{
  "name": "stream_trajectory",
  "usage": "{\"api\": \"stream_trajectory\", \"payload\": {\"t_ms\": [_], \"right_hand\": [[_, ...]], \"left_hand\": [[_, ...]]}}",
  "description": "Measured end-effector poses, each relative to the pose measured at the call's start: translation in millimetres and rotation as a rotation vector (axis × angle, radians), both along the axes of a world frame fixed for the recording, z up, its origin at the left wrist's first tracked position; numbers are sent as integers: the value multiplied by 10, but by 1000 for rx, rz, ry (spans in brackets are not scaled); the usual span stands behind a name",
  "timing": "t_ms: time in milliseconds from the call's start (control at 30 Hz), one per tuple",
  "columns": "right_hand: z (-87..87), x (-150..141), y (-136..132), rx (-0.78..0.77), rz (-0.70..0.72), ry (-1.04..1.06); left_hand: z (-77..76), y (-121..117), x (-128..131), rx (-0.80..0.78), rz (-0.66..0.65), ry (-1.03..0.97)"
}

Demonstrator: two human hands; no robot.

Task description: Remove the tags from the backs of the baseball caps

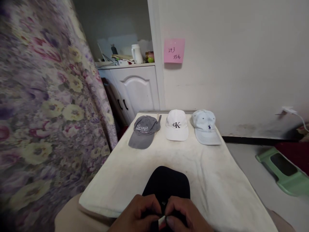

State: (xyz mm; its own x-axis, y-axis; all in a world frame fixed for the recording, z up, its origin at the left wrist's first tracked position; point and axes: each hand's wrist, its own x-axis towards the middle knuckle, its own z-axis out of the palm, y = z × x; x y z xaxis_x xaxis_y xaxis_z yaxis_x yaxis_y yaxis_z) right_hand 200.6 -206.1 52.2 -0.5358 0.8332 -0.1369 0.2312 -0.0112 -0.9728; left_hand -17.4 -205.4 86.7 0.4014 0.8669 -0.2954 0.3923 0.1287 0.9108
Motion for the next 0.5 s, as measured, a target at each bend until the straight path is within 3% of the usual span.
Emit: {"api": "stream_trajectory", "payload": {"t_ms": [500], "right_hand": [[-76,-43,107,70,-8,1]], "left_hand": [[-76,90,-60,11,19,-99]]}}
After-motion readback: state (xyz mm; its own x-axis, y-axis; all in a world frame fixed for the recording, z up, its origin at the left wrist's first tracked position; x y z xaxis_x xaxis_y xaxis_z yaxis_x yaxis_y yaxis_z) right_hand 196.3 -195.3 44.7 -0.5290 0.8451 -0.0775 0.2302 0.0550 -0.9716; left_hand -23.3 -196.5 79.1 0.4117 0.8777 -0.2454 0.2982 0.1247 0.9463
